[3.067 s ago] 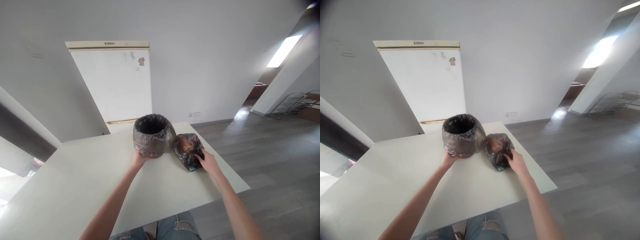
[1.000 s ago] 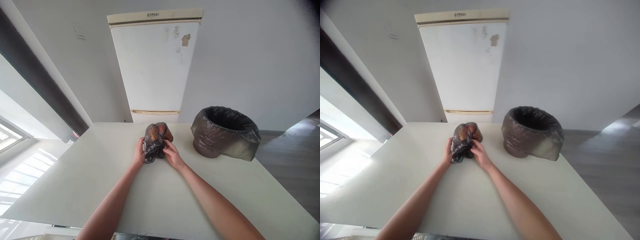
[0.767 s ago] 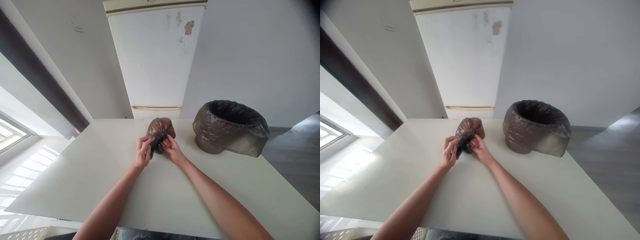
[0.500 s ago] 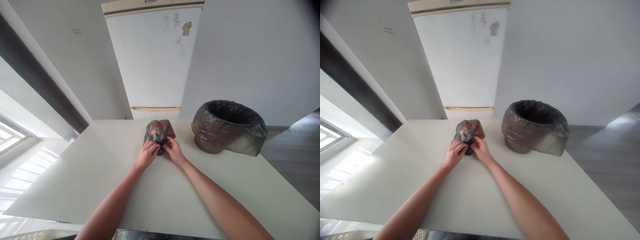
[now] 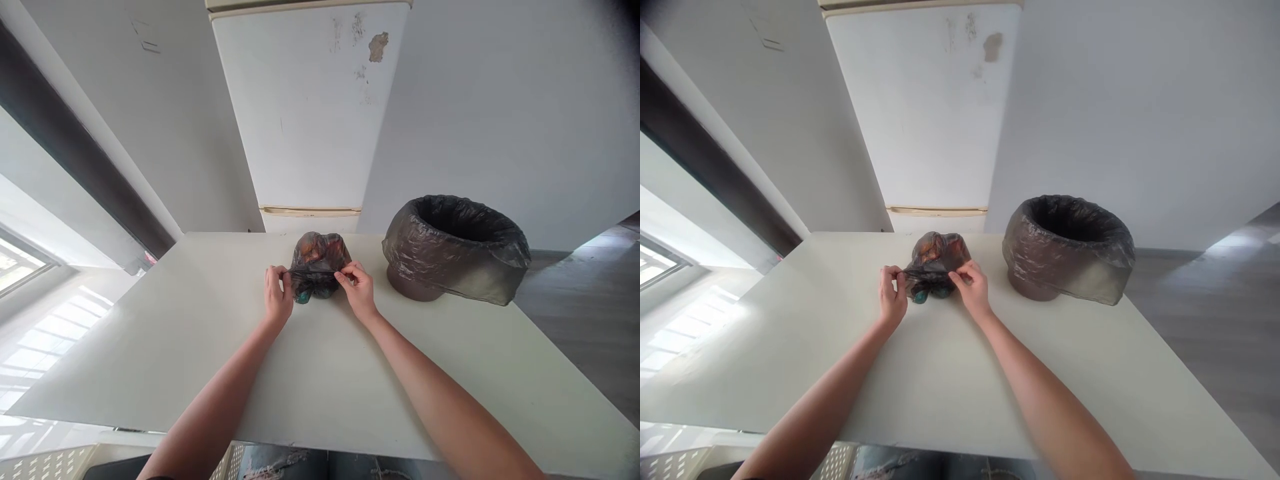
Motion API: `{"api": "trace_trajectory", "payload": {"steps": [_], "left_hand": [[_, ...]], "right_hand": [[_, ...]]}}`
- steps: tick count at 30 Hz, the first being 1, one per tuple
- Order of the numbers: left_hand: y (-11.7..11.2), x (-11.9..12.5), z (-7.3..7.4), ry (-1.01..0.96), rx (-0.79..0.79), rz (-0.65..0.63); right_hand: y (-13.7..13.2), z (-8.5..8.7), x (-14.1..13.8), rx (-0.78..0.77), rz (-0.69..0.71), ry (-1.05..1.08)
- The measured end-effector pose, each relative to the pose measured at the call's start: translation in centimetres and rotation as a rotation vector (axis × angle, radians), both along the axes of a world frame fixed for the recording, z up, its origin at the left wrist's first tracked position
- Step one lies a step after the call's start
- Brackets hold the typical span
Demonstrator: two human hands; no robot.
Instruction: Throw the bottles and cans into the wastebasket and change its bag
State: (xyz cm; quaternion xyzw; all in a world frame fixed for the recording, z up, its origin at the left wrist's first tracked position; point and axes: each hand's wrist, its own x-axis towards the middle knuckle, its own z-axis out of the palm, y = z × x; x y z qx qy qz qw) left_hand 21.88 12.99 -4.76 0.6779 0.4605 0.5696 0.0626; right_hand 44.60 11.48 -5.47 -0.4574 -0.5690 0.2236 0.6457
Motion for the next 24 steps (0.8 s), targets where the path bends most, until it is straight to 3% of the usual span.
{"api": "trace_trajectory", "payload": {"steps": [6, 9, 13, 19, 24], "left_hand": [[-0.5, -0.3, 1.2, -0.053, 0.068, 0.183], [-0.6, -0.4, 1.4, 0.005, 0.124, 0.094], [0.1, -0.4, 0.8, 0.240, 0.213, -0.097], [0.8, -0.4, 0.0, 0.173, 0.171, -0.108], [0.4, -0.5, 0.3, 0.128, 0.178, -0.122]], "right_hand": [[-0.3, 0.6, 0.5, -0.023, 0.028, 0.113], [-0.3, 0.4, 0.5, -0.052, 0.031, 0.158], [-0.2, 0.4, 0.6, -0.039, 0.027, 0.188], [-0.3, 0.4, 0.5, -0.042, -0.018, 0.100], [-0.9, 0.5, 0.2, 0.092, -0.200, -0.128]]}}
